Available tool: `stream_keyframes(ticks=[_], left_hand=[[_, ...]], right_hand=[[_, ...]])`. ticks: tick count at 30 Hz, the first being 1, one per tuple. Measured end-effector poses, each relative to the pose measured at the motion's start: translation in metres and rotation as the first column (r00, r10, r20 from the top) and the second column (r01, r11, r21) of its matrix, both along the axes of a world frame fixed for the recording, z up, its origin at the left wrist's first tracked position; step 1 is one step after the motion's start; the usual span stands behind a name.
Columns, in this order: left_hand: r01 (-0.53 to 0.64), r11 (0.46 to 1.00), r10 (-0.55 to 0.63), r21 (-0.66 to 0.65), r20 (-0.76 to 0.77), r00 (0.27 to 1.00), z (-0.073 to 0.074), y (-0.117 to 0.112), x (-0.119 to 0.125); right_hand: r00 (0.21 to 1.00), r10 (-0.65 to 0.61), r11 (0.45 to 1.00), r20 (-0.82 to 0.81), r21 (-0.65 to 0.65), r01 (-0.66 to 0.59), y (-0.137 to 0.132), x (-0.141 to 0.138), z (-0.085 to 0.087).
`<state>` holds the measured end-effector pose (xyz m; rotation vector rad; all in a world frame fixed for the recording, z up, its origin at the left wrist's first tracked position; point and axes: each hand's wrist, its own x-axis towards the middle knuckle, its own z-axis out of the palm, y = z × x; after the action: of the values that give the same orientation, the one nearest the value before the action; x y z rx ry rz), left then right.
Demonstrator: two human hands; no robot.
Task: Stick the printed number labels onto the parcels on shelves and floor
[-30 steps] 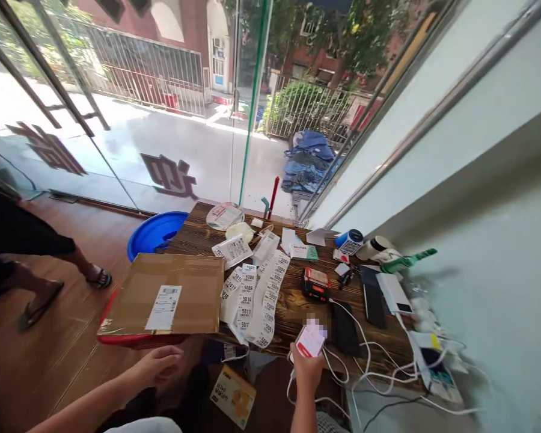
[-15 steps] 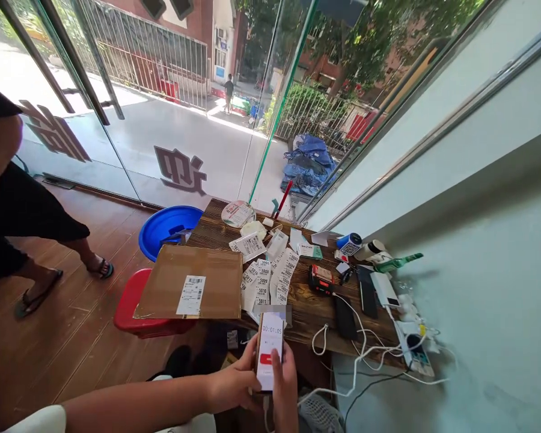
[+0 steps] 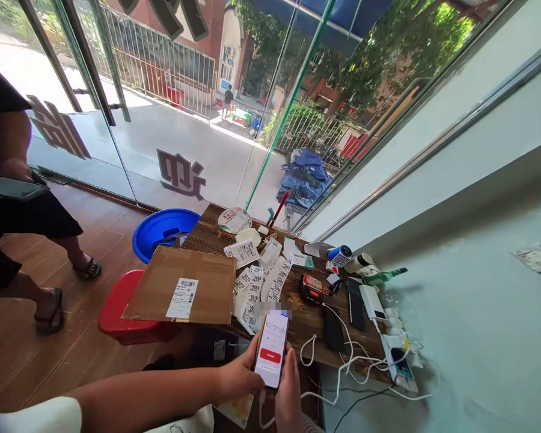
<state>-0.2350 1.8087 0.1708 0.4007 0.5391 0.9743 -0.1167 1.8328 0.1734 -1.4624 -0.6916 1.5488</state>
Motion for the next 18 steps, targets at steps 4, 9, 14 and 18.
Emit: stream_keyframes(ticks=[4, 9, 14, 18], left_hand=[[-0.036, 0.993, 0.042, -0.109, 0.055, 0.998, 0.01, 0.005, 0.008], [-0.107, 0.978, 0.115, -0.177, 0.04, 0.993, 0.012, 0.01, 0.018], [-0.181, 0.963, 0.19, -0.198, 0.028, 0.981, 0.01, 0.007, 0.023], [-0.289, 0.928, 0.297, -0.237, -0.001, 0.955, 0.015, 0.003, 0.024]], right_hand=[[0.996, 0.083, 0.996, 0.021, 0.021, -0.084, 0.009, 0.016, -0.004], [0.987, 0.15, 0.988, 0.048, 0.036, -0.152, 0.017, 0.028, 0.006], [0.967, 0.252, 0.967, -0.034, 0.039, -0.251, 0.026, 0.022, 0.008], [0.953, 0.293, 0.944, 0.08, 0.133, -0.301, 0.03, 0.014, 0.001]])
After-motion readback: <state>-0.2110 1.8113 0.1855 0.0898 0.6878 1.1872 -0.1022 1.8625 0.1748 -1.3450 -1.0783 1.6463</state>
